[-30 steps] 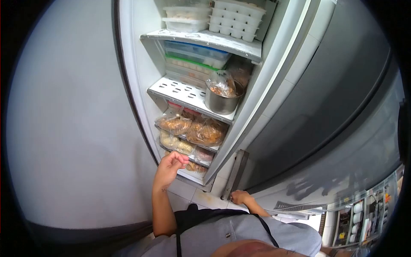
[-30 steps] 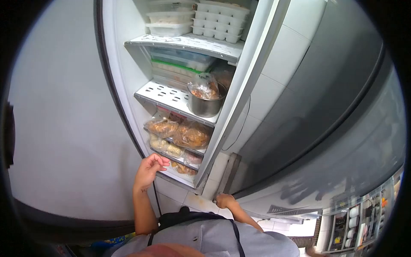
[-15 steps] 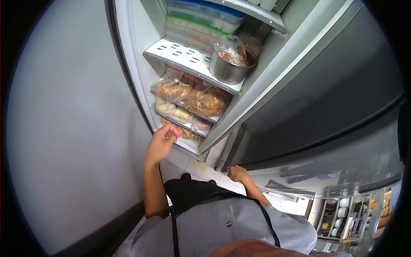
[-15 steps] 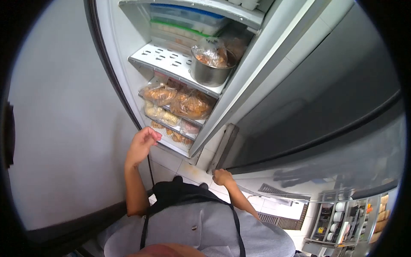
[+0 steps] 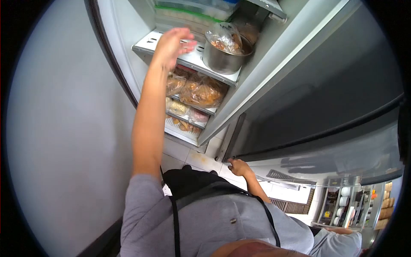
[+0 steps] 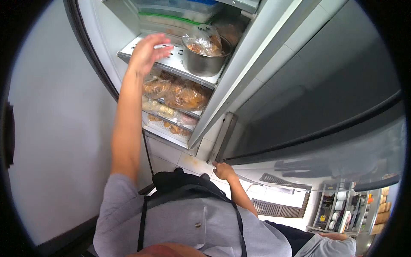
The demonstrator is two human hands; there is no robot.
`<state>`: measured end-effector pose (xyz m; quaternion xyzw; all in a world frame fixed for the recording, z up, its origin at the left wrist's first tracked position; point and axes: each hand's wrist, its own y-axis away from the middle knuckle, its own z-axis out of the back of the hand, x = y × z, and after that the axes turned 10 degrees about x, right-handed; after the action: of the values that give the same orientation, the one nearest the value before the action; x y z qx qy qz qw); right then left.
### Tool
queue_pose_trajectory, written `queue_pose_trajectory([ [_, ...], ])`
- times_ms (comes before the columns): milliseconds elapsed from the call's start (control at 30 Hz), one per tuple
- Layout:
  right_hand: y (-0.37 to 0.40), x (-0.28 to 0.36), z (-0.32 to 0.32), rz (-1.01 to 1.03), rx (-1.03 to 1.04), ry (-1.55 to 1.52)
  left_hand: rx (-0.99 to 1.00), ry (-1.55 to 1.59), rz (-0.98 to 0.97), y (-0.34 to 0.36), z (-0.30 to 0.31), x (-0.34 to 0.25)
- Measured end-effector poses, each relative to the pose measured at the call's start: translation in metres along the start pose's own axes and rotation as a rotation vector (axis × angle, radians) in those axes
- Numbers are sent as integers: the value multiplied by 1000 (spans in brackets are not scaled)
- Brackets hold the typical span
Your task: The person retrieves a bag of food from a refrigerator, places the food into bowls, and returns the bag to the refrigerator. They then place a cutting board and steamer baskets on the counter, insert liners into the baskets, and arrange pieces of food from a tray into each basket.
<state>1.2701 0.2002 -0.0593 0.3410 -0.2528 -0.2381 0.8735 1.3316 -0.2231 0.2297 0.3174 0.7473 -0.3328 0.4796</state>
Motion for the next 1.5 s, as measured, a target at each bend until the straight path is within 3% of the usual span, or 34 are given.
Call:
queue_pose_trajectory([
  [233, 10, -31, -27, 24, -118, -149, -164, 198, 67, -99, 34, -2],
  [567, 14, -33, -27, -51, -58, -196, -284, 412, 18, -109, 65, 24],
  [700, 8, -25, -15, -23, -46, -162, -456, 443, -6, -98, 73, 19],
  [833, 3, -10, -1, 37, -36, -155, -461, 494, -15, -105, 86, 24],
  [967, 3, 6, 18, 83, -20, -132, -357, 593, 35, -160, 147, 49],
  [1067, -3, 8, 25, 186, -159, -132, -437, 628, -24, -156, 161, 28],
  [1133, 3, 20, 28, 198, -239, -229, -724, 499, -252, -137, 148, 9],
  [1167, -3, 21, 23, 210, -225, -232, -738, 486, -251, -141, 159, 15],
  [1233, -10, 15, 14, 261, -164, -260, -558, 572, -260, -169, 182, 50],
  [1300, -3, 29, 24, 250, -161, -226, -622, 559, -246, -167, 161, 51],
  [1367, -1, 41, 37, 361, -127, -295, -356, 597, -252, -207, 182, 85],
  [1400, -3, 44, 42, 429, -170, -353, -337, 603, -237, -205, 168, 84],
  [1467, 9, 72, 85, 453, -198, -276, -208, 392, -49, -185, 121, 67],
  [1500, 11, 84, 104, 547, -343, -233, -145, 254, 51, -181, 106, 59],
])
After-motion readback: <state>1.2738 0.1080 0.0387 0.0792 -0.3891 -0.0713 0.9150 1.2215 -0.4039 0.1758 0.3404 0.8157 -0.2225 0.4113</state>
